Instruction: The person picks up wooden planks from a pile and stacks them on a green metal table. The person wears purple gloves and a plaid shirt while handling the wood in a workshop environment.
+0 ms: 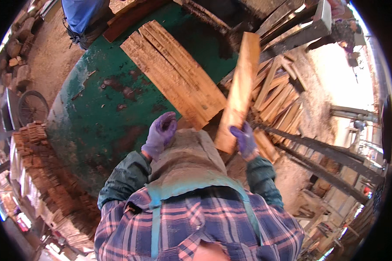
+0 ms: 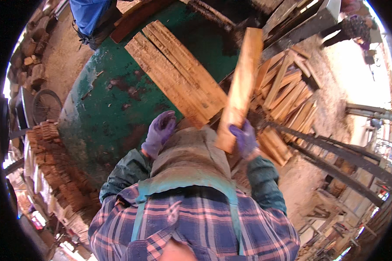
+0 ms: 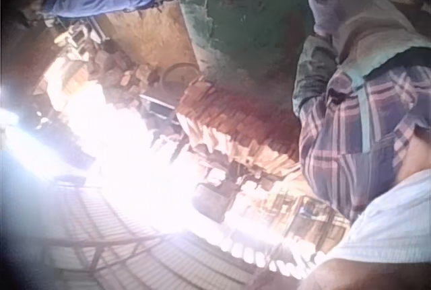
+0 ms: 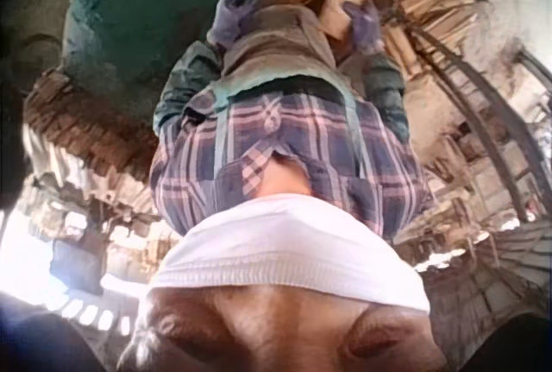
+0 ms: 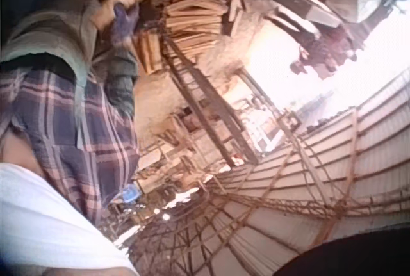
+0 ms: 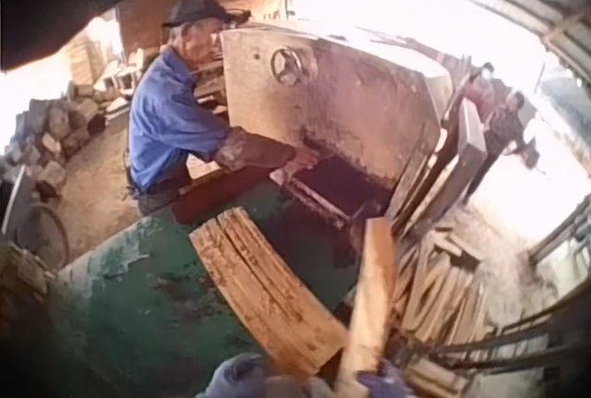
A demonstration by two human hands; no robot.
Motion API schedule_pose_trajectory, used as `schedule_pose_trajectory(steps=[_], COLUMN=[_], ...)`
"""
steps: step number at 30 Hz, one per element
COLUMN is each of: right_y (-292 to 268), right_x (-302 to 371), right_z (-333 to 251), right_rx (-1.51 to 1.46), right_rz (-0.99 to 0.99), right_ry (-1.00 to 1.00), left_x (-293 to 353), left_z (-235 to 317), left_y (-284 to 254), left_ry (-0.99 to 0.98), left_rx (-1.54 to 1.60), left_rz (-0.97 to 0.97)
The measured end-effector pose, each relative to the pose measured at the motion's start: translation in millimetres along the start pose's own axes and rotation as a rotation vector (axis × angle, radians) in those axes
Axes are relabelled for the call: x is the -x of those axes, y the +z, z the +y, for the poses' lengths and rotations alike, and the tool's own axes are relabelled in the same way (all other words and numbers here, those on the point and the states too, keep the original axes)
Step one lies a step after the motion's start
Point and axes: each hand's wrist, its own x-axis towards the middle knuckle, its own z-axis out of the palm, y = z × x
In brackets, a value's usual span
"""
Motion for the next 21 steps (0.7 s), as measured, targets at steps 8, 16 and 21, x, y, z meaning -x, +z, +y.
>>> schedule_pose_trajectory(steps=[8, 16, 21], right_y=[-71, -3, 123], right_x=[124, -47, -131], right_z=[184, 299, 236], right_rx=[0.032, 0.607, 0.633], right_rz=[0.224, -0.223, -0.491], right_ry=[0.174, 0.251, -0.069], left_x=[-28, -31, -24], left_z=[-79, -69, -80], left_y=[-70, -77, -84], left_ry=[-0.075, -0.272, -0.179], left_rx=[-0.262, -0.283, -0.31], left_rz=[0.028, 0.028, 0.011])
